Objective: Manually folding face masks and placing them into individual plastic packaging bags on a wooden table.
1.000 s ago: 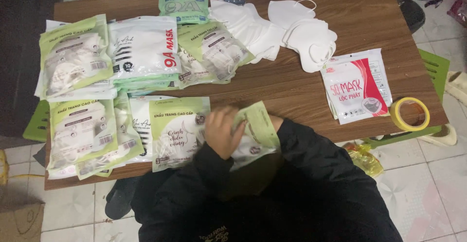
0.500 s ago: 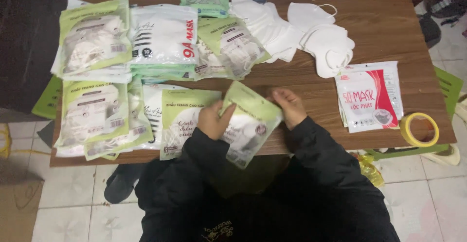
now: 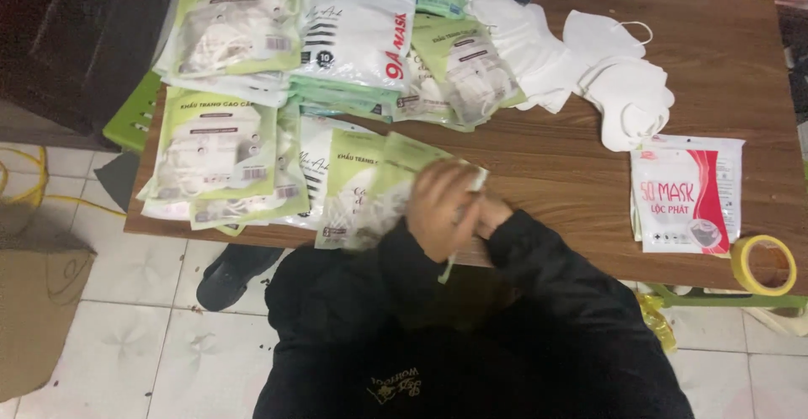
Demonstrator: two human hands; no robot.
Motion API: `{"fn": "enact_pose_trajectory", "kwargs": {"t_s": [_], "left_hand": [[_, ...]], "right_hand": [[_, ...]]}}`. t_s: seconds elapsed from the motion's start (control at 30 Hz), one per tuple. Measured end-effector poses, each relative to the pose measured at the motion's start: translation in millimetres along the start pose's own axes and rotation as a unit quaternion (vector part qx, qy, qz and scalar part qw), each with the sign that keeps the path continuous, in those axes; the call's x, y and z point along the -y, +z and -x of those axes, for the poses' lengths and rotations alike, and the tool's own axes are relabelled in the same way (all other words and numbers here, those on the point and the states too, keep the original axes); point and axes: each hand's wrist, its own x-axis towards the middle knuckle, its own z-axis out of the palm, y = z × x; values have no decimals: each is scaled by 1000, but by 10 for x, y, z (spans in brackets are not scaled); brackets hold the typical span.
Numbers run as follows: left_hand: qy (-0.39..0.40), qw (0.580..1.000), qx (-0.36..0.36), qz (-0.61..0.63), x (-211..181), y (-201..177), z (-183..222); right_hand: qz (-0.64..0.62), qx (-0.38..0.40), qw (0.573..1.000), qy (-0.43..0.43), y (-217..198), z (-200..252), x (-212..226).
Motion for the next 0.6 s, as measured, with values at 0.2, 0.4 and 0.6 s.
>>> {"fn": "enact_pose_trajectory", "kwargs": {"t_s": [0.2,0.4,0.6], "left_hand": [[-21,995,-48,79,-297,-74,-97],[-24,990,-73,119,-346,-159,-203],[-27,987,-48,150,-421,-129,-117]], "right_hand": [[-6,-13,999,-32,449,-18,-37],[-25,-29,997,-67,886,-153,-255],[-42,-55,991,-114,1311,-227,-321]]}}
